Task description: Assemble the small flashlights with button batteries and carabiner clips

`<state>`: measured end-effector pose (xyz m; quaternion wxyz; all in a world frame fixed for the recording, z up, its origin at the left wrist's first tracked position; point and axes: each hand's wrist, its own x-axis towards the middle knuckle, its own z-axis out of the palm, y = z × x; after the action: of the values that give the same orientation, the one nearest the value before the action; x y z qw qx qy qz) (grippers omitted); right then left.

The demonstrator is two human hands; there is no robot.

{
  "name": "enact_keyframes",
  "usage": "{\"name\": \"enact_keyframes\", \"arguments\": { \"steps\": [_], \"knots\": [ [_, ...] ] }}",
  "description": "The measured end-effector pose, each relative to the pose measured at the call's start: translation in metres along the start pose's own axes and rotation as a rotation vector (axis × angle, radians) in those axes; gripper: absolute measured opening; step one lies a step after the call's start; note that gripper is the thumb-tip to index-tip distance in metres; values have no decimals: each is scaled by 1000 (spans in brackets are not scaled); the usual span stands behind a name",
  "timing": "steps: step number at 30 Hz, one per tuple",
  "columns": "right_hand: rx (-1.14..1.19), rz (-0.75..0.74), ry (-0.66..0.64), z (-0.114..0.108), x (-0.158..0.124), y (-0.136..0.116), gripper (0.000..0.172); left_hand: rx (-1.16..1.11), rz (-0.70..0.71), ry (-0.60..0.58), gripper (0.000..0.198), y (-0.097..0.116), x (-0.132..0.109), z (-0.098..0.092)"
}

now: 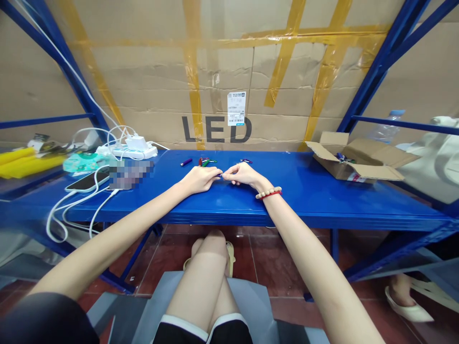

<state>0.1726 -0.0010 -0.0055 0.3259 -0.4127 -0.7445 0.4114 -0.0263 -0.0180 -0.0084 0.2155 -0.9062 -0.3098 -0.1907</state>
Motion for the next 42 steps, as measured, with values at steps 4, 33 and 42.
{"name": "enact_keyframes", "arguments": {
  "steps": [4, 33, 42],
  "knots": [
    [52, 48, -36, 2, -3, -6, 22, 1, 2, 32, 23, -1, -1, 1],
    [-1, -33, 138, 10, 1, -11, 47, -50, -203, 35, 24, 0, 7, 3],
    [-161, -308, 364, 9, 6, -6, 50, -151, -329, -19, 24, -2, 7, 3]
  ]
}}
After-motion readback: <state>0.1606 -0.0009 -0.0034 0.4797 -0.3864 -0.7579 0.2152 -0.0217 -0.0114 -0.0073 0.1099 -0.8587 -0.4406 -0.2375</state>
